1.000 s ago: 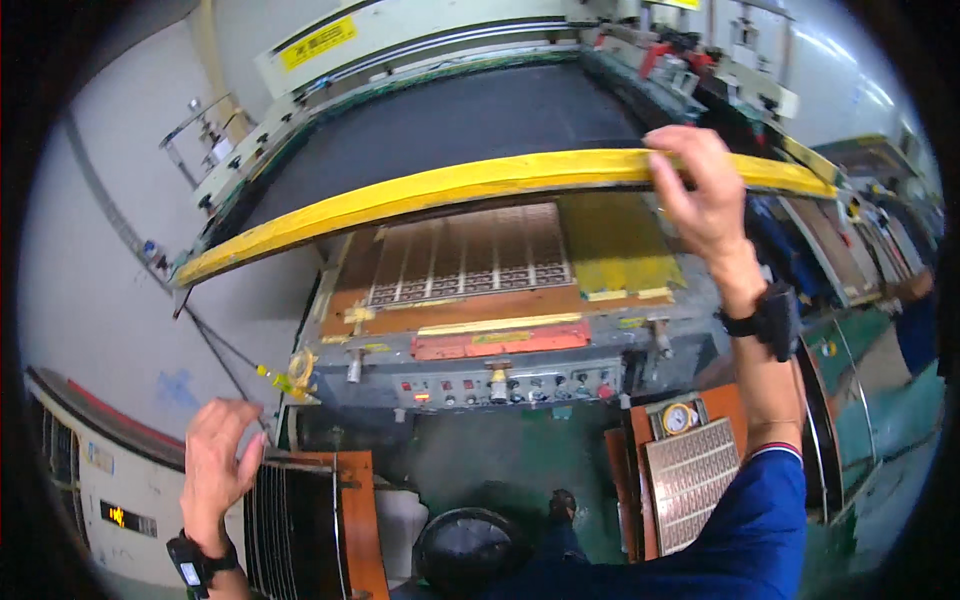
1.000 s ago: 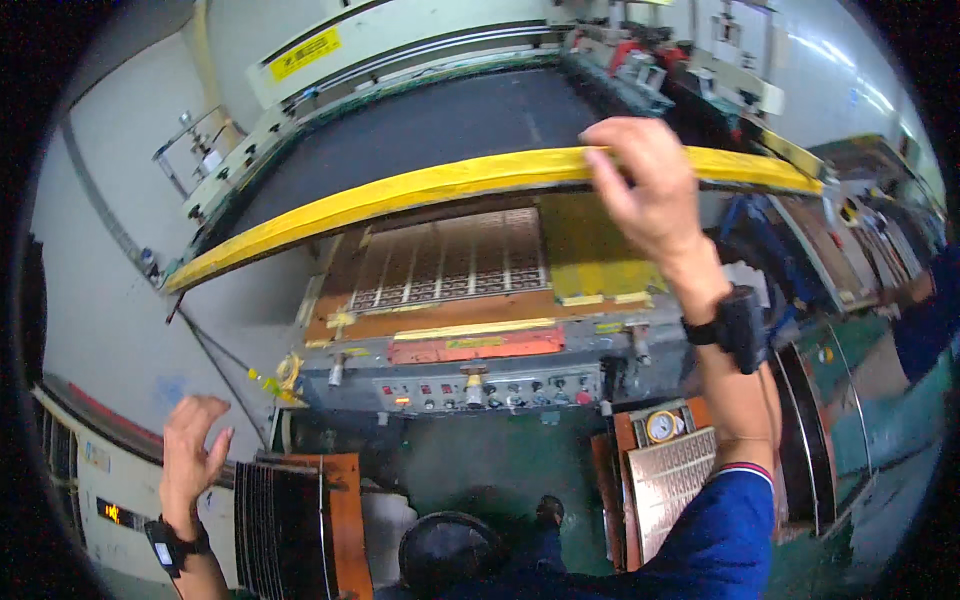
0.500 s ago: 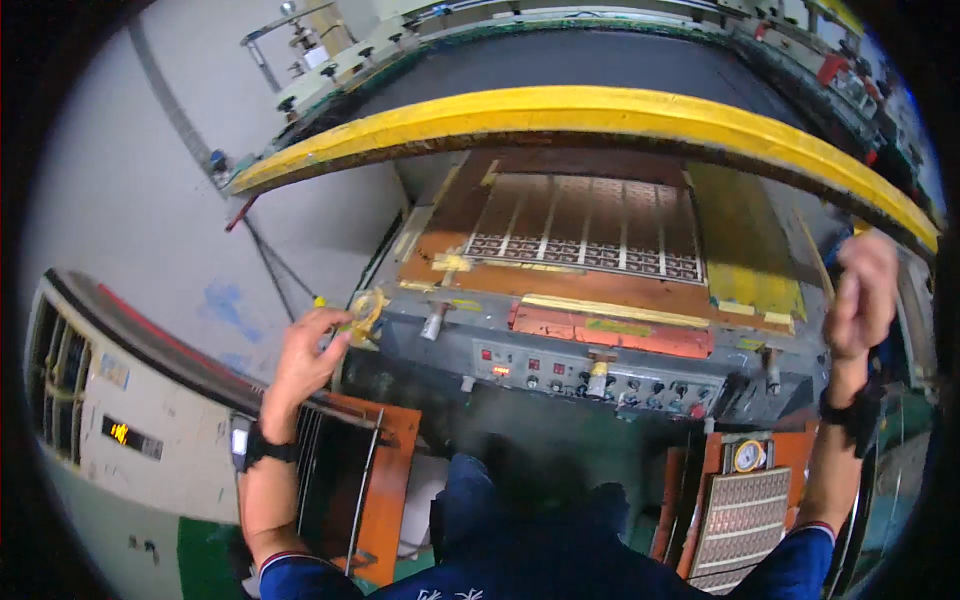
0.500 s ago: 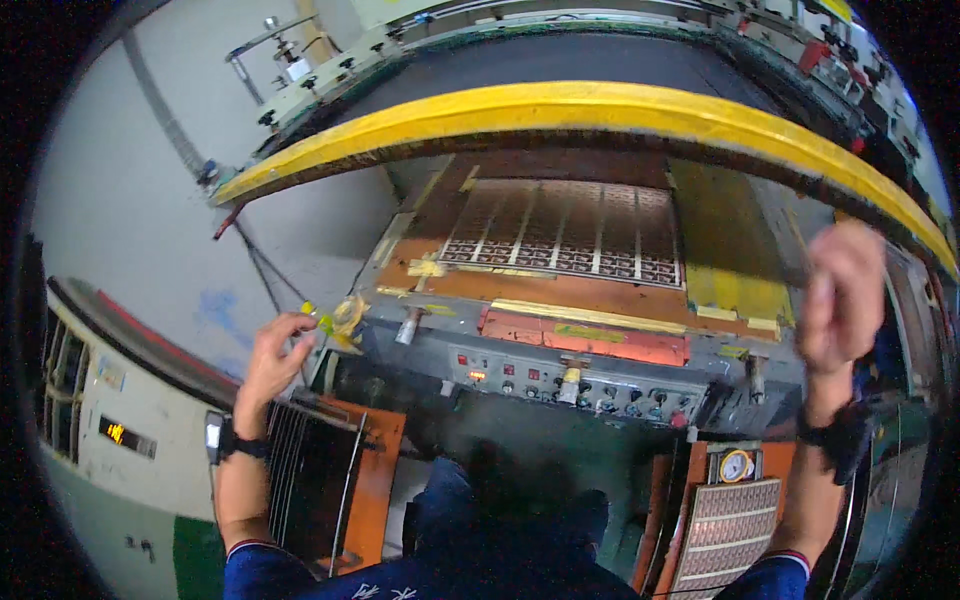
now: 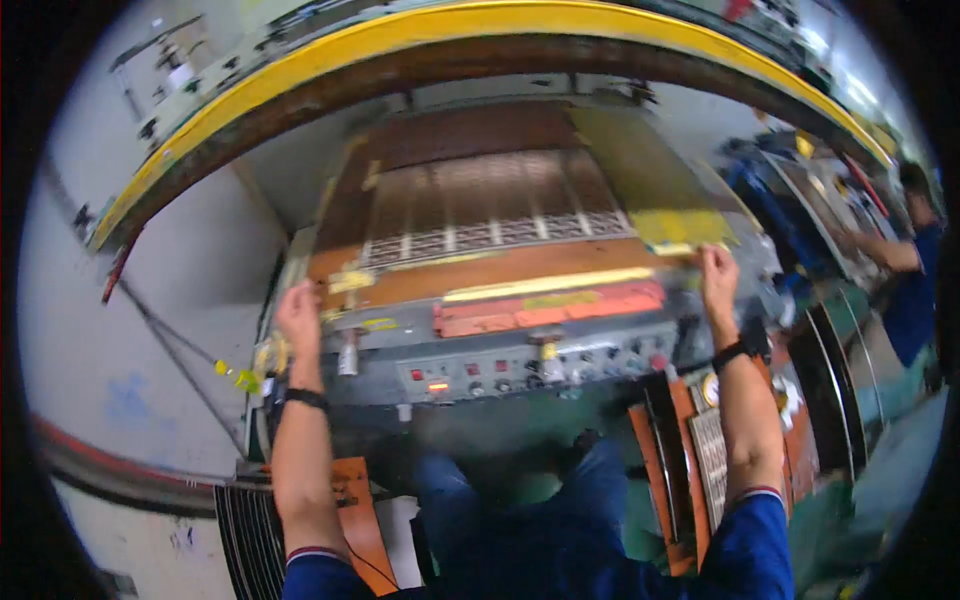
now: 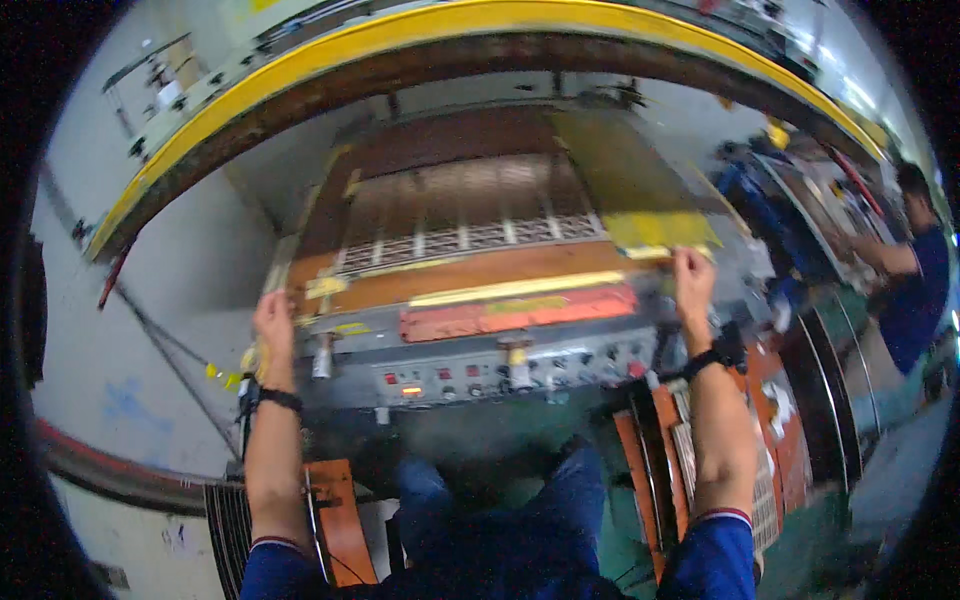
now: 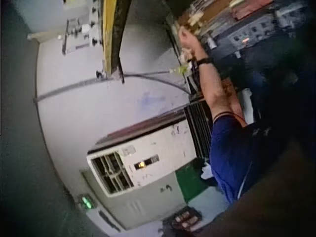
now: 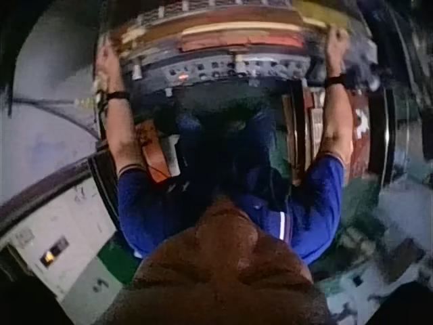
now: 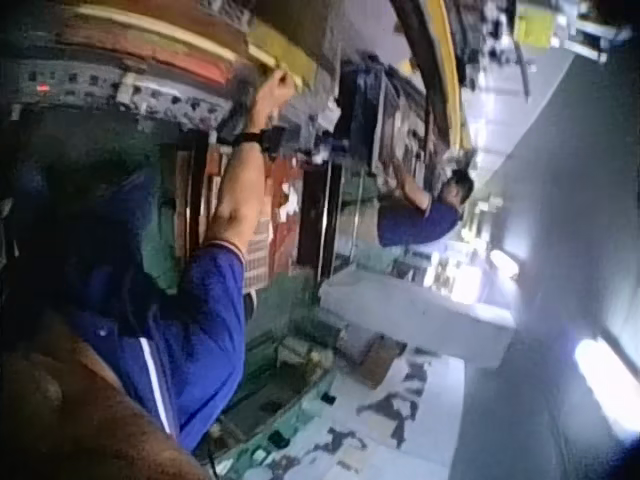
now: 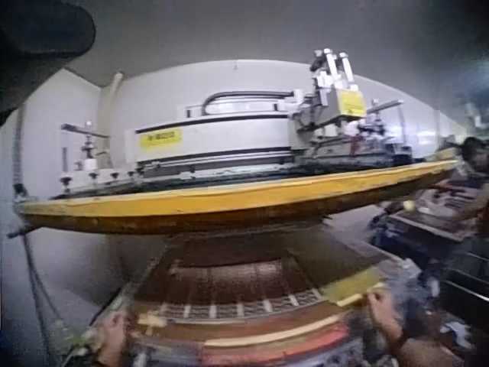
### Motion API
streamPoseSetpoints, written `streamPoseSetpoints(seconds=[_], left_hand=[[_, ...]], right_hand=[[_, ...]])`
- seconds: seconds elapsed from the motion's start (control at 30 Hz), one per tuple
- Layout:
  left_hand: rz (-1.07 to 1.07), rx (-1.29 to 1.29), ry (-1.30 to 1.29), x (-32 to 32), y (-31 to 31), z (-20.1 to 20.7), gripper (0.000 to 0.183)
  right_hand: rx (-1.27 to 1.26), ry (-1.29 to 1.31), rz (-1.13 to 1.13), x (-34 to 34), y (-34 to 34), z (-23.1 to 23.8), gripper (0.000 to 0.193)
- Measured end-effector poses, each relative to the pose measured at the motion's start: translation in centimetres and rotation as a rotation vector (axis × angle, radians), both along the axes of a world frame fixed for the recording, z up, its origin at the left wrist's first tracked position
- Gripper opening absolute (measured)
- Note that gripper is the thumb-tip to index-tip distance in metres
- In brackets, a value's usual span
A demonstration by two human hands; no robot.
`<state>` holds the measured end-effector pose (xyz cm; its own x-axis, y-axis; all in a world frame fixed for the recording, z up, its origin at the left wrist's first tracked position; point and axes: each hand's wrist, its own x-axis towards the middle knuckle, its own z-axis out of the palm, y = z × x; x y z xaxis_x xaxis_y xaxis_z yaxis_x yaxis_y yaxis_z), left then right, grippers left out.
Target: Operating a screen printing machine to print circuit patterns or designs onto sheets and placing them on a drying rack.
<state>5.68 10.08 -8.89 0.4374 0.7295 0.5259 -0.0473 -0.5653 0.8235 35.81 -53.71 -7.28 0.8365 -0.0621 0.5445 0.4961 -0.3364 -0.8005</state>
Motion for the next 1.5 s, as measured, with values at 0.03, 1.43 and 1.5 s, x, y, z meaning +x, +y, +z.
streamPoseSetpoints(seconds=[0.03, 1.43, 1.5], left_hand=[[0.006, -0.103, -0.038, 0.4, -0.1, -0.3, 0.026], [-0.027, -0.037, 0.063, -1.5, -4.4, -0.3, 0.017], [-0.118, -0.035, 0.103, -3.4, -7.7, -2.0, 0.015]], right_hand=[[0.033, 0.049, 0.013, 1.1, 0.7, 0.2, 0.029], [0.034, 0.412, 0.277, -19.0, 8.1, -8.5, 0.02], [-0.014, 0.507, 0.335, -21.7, 9.0, -10.1, 0.021]])
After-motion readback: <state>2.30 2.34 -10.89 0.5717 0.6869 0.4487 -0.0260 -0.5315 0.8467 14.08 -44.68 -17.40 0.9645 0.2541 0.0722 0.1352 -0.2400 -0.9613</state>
